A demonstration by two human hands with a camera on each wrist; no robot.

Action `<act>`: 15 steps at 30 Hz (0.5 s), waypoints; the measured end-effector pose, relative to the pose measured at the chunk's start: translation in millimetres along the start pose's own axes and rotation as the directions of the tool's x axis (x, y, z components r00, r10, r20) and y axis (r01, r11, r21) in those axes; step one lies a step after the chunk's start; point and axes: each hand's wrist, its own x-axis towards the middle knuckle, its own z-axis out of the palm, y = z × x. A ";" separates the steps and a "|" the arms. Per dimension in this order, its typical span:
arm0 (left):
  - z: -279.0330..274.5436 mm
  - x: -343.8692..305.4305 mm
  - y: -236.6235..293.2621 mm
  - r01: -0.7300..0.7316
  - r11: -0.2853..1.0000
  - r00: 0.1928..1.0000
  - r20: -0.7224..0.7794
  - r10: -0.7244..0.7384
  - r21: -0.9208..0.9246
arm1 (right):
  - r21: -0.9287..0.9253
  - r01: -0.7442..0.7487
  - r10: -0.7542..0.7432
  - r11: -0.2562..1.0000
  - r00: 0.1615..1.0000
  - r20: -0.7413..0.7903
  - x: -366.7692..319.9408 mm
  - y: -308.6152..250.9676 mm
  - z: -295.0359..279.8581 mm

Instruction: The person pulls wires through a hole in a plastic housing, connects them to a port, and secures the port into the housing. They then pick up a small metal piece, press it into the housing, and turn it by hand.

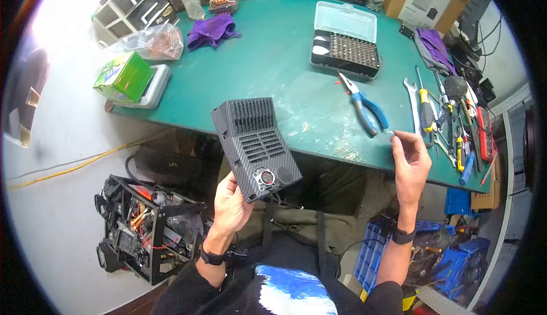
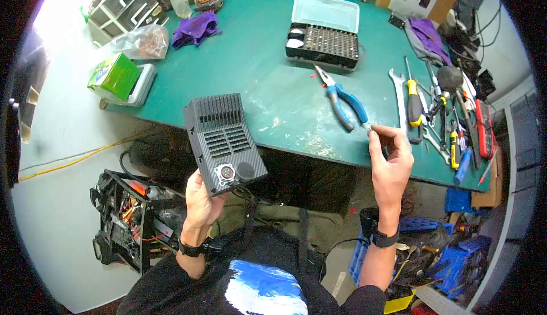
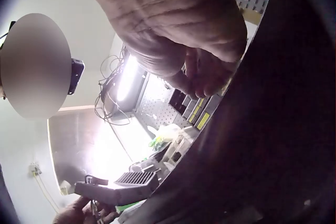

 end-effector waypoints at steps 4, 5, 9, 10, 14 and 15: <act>9.9 4.5 0.5 -0.026 1.000 1.000 0.006 0.026 -0.010 | -0.020 0.016 -0.016 1.000 1.000 -0.003 10.8 8.1 -3.9; 12.5 5.6 1.0 -0.041 0.999 0.999 -0.006 0.041 -0.001 | -0.028 0.024 -0.023 0.999 1.000 0.007 11.2 11.2 -4.6; 15.8 11.5 2.4 -0.102 0.989 0.985 0.128 0.116 -0.110 | -0.034 0.052 -0.052 0.998 0.998 -0.023 9.3 12.5 -2.2; 19.7 12.1 2.4 -0.103 0.988 0.984 0.135 0.118 -0.112 | -0.035 0.056 -0.057 0.998 0.998 -0.029 9.4 14.2 -2.3; 43.5 13.4 16.9 -0.079 0.991 0.997 0.002 0.080 -0.110 | -0.084 0.046 -0.049 0.995 0.998 -0.033 7.9 11.6 -4.5; 46.4 15.1 20.7 -0.025 0.982 1.000 -0.011 0.024 -0.188 | -0.111 0.061 -0.065 0.992 0.997 -0.029 8.0 11.5 -3.6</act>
